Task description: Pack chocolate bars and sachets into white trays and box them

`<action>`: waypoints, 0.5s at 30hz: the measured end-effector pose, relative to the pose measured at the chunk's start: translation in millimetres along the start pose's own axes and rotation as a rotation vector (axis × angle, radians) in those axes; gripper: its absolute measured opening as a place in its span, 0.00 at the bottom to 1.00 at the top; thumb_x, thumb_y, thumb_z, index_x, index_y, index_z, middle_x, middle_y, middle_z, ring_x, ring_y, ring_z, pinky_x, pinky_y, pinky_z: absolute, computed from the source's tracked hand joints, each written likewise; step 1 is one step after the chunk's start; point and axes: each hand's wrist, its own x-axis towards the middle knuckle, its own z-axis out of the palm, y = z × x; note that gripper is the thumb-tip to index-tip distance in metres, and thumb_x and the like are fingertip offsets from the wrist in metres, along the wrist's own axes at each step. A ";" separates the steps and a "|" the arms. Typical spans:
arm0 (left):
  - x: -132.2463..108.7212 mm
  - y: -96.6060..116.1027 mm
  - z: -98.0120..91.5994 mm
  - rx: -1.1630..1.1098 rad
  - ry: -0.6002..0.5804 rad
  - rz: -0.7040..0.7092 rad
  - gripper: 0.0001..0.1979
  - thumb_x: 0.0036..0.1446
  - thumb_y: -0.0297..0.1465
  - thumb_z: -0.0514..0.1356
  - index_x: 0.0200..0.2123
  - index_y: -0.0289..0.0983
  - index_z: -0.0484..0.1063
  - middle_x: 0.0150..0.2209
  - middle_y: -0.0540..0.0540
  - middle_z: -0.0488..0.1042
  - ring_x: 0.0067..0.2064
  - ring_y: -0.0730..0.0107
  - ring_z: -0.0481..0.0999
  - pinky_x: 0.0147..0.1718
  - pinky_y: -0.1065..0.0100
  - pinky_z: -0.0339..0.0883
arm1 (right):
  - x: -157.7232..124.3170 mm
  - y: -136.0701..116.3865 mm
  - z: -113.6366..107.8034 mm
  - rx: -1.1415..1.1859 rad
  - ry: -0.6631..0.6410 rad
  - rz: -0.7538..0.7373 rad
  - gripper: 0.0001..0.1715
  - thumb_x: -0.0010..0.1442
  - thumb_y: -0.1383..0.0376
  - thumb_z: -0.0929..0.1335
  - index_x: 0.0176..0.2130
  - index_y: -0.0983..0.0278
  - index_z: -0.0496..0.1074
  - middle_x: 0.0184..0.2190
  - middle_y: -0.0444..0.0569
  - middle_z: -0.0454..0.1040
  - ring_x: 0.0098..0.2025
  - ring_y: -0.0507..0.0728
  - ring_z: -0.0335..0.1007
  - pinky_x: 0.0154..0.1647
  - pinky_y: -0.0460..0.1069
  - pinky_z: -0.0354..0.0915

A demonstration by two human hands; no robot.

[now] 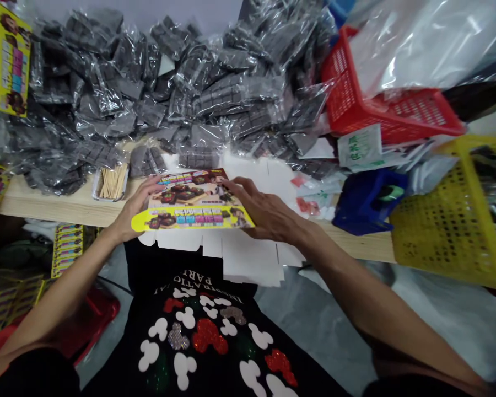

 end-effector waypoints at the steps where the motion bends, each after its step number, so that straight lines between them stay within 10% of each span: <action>1: -4.2 -7.9 -2.2 0.075 -0.071 0.086 0.42 0.56 0.51 0.75 0.68 0.45 0.68 0.78 0.33 0.58 0.80 0.36 0.54 0.75 0.32 0.52 | -7.3 2.5 1.9 -0.059 -0.064 -0.027 0.59 0.57 0.61 0.68 0.79 0.66 0.44 0.73 0.73 0.60 0.38 0.63 0.79 0.28 0.53 0.68; 4: -10.3 -31.1 -5.1 0.252 -0.215 0.242 0.44 0.54 0.51 0.76 0.71 0.50 0.67 0.80 0.35 0.51 0.82 0.31 0.43 0.75 0.28 0.48 | -21.6 12.0 11.9 -0.163 -0.135 -0.103 0.54 0.59 0.64 0.67 0.78 0.65 0.46 0.76 0.75 0.55 0.47 0.68 0.79 0.28 0.52 0.68; 8: -7.0 -41.0 3.1 0.313 -0.167 0.304 0.43 0.57 0.50 0.74 0.71 0.51 0.64 0.80 0.34 0.50 0.82 0.31 0.42 0.74 0.27 0.52 | -23.3 20.4 29.4 -0.040 -0.119 -0.157 0.46 0.63 0.66 0.64 0.76 0.65 0.52 0.64 0.70 0.73 0.52 0.69 0.79 0.35 0.54 0.75; 12: 5.7 -17.2 17.6 0.117 0.087 0.406 0.42 0.57 0.49 0.74 0.68 0.48 0.60 0.72 0.31 0.64 0.75 0.37 0.63 0.71 0.30 0.60 | -12.8 9.6 22.9 0.364 0.121 -0.093 0.36 0.70 0.56 0.63 0.73 0.61 0.60 0.61 0.63 0.77 0.52 0.67 0.79 0.47 0.60 0.77; 15: 20.8 4.4 27.2 -0.153 0.472 0.334 0.32 0.60 0.48 0.71 0.61 0.48 0.63 0.56 0.40 0.77 0.58 0.52 0.80 0.58 0.48 0.76 | 3.9 -5.1 -0.6 0.688 0.271 0.078 0.29 0.74 0.45 0.61 0.61 0.59 0.72 0.45 0.54 0.81 0.36 0.59 0.76 0.36 0.53 0.71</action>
